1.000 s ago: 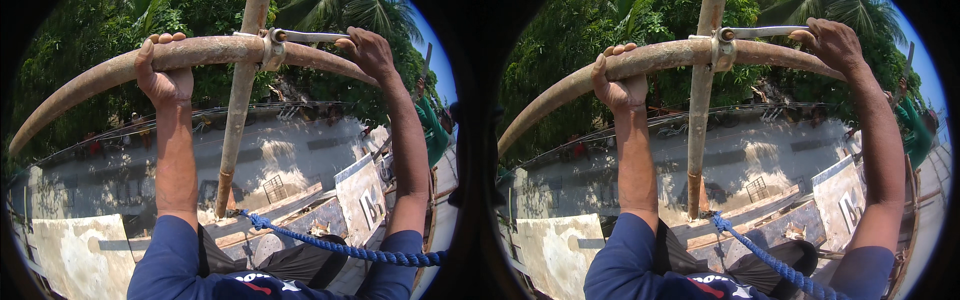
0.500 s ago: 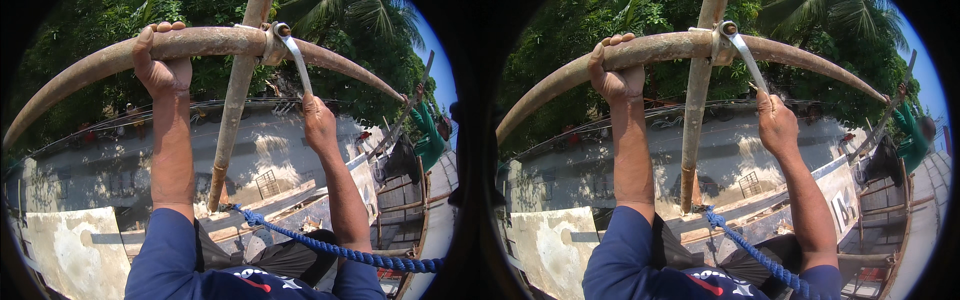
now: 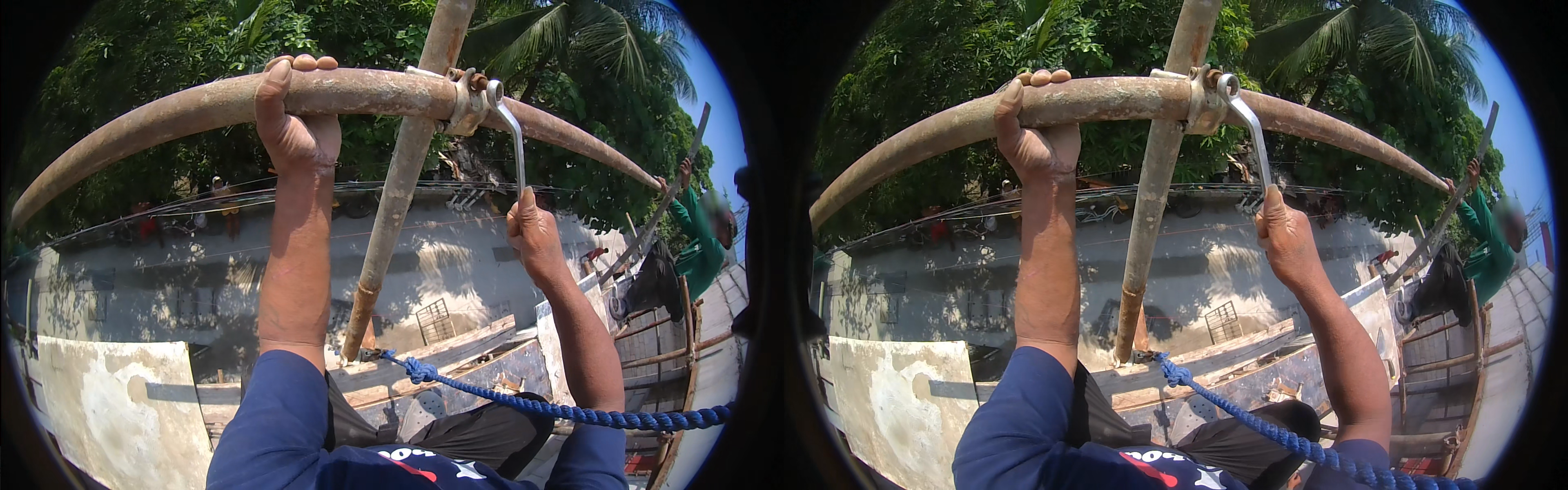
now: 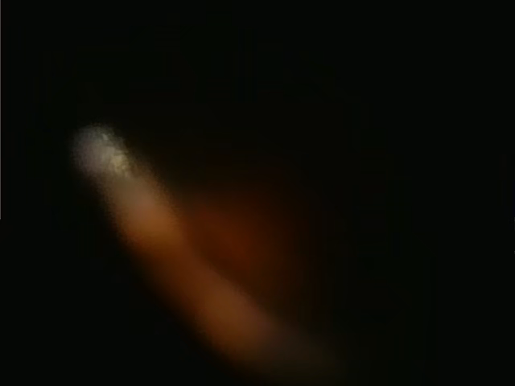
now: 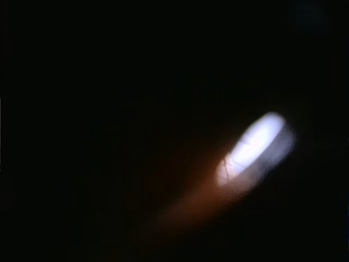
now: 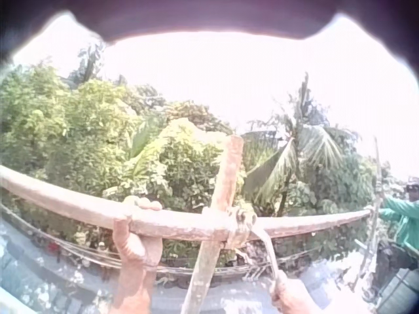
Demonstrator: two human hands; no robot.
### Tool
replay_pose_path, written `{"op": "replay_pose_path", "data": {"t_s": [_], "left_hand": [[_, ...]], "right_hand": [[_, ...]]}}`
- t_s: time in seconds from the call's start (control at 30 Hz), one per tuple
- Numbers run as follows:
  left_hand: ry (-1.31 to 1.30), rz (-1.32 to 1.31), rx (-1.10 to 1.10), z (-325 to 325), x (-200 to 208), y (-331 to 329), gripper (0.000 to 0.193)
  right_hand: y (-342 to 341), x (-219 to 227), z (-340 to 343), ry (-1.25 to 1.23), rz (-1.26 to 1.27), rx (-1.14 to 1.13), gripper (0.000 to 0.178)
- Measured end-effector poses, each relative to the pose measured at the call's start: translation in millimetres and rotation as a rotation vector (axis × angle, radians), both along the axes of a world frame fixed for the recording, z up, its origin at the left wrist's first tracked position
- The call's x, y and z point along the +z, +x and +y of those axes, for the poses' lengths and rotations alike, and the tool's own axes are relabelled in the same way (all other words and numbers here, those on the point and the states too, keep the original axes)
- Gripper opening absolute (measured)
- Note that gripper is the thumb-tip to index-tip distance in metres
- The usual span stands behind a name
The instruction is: The person secures a curved metal bar to a vertical pole using a metal clamp and a wrench. They tighten the clamp by hand and then use the wrench to fully secure the connection on a construction site.
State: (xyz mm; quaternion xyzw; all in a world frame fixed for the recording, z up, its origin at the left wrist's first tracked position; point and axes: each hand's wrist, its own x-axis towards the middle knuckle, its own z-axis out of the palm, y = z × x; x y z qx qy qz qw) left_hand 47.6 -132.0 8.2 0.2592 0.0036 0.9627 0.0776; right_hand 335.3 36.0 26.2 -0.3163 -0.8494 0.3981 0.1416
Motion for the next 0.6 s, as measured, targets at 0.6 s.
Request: {"op": "replay_pose_path", "data": {"t_s": [0.6], "left_hand": [[-0.023,0.009,0.017,1.1,0.4,0.4,0.028]], "right_hand": [[-34.3,190.5,77.7,1.366,-0.369,0.175,0.066]]}}
